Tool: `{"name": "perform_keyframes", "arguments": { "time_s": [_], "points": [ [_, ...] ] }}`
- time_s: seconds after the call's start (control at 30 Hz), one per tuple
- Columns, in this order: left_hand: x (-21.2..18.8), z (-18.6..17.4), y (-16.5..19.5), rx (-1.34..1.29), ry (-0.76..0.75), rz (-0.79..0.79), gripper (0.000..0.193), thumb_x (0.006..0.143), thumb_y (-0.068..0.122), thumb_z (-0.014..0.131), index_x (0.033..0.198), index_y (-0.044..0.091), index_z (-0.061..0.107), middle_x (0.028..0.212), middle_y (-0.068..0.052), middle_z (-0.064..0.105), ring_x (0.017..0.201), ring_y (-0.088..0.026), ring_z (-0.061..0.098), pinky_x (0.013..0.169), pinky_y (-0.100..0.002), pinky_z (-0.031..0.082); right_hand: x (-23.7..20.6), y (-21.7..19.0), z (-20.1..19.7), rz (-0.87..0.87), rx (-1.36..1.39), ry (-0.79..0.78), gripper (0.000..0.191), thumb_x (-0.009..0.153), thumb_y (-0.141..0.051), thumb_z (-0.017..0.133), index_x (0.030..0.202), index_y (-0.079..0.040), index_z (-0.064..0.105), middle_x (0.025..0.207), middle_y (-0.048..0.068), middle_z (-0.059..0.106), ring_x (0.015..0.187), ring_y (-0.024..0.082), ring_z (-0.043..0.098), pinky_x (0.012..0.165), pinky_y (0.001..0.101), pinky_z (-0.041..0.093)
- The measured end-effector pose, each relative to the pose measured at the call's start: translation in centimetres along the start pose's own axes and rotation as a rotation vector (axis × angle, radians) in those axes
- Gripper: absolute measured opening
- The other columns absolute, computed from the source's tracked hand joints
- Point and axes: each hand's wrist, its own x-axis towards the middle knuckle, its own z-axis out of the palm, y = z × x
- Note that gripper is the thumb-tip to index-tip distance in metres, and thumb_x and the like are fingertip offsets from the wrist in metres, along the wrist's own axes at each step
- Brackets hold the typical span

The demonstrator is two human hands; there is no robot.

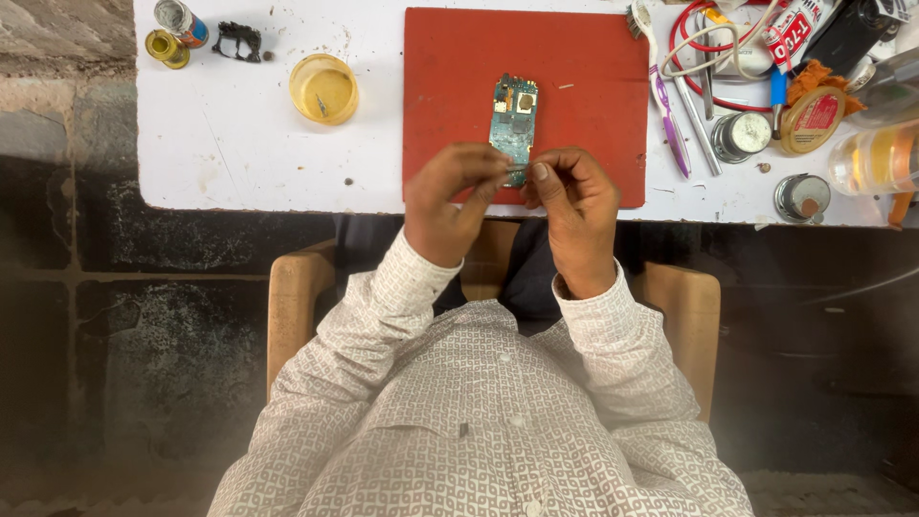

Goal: The person works on a disassembled phone motherboard on a red mat. They hold the board, solder points on it with a soldering iron, pick up and handle a small round component, brush the board with a toothbrush, and scrape or probe the board with a metal rod while turning it in their hands.

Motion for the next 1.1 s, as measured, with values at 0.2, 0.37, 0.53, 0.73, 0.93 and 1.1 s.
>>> {"name": "perform_keyframes", "arguments": {
  "time_s": [0.2, 0.37, 0.53, 0.73, 0.93, 1.1],
  "points": [
    [-0.2, -1.2, 2.2, 0.471, -0.154, 0.508, 0.024, 0.090, -0.014, 0.073, 0.111, -0.003, 0.068, 0.117, -0.016, 0.062, 0.119, -0.032, 0.069, 0.096, -0.037, 0.065, -0.3, -0.2, -0.3, -0.088, 0.034, 0.016, 0.014, 0.107, -0.015, 0.065, 0.112, -0.002, 0.063, 0.106, 0.006, 0.069, 0.086, 0.011, 0.068, 0.077, 0.0253, 0.059],
    [-0.2, -2.0, 3.0, 0.573, -0.103, 0.712, 0.023, 0.091, -0.013, 0.080, 0.107, -0.001, 0.069, 0.117, -0.015, 0.060, 0.117, -0.031, 0.068, 0.085, -0.033, 0.068, 0.4, -0.8, -1.1, -0.142, -0.041, 0.116, 0.015, 0.107, -0.016, 0.066, 0.112, -0.002, 0.063, 0.105, 0.006, 0.070, 0.086, 0.012, 0.069, 0.076, 0.0249, 0.059],
    [-0.3, -2.1, 3.2, 0.586, -0.111, 0.673, 0.024, 0.090, -0.013, 0.080, 0.109, -0.001, 0.071, 0.118, -0.016, 0.060, 0.115, -0.031, 0.069, 0.085, -0.030, 0.068, 1.6, -2.1, -1.6, -0.282, -0.406, 0.040, 0.028, 0.101, 0.001, 0.065, 0.129, -0.001, 0.062, 0.125, 0.011, 0.064, 0.110, 0.018, 0.064, 0.094, 0.0302, 0.055],
    [-0.4, -1.8, 2.1, 0.495, -0.081, 0.563, 0.020, 0.092, -0.010, 0.077, 0.108, -0.003, 0.067, 0.120, -0.020, 0.064, 0.109, -0.031, 0.071, 0.088, -0.035, 0.065, 5.4, -3.1, -1.9, -0.525, -0.897, -0.358, 0.071, 0.080, 0.015, 0.055, 0.146, -0.009, 0.050, 0.156, 0.009, 0.054, 0.148, 0.034, 0.048, 0.127, 0.0469, 0.039],
    [-0.3, -2.3, 0.0, 0.141, 0.096, 0.220, 0.022, 0.100, -0.012, 0.065, 0.119, -0.001, 0.061, 0.116, -0.018, 0.070, 0.110, -0.025, 0.074, 0.095, -0.033, 0.065, 8.9, -2.4, -2.0, -0.417, -1.050, -0.582, 0.093, 0.078, 0.006, 0.066, 0.160, -0.012, 0.028, 0.161, 0.014, 0.046, 0.151, 0.040, 0.034, 0.123, 0.0536, 0.025],
    [0.9, -2.9, -1.1, -0.009, 0.183, -0.115, 0.019, 0.104, -0.008, 0.059, 0.122, -0.005, 0.059, 0.108, -0.015, 0.070, 0.098, -0.019, 0.072, 0.090, -0.029, 0.063, 8.6, -1.4, -3.4, -0.291, -0.896, -0.596, 0.103, 0.085, 0.003, 0.075, 0.165, -0.016, 0.015, 0.157, 0.003, 0.053, 0.152, 0.028, 0.046, 0.131, 0.0519, 0.024]
  ]
}}
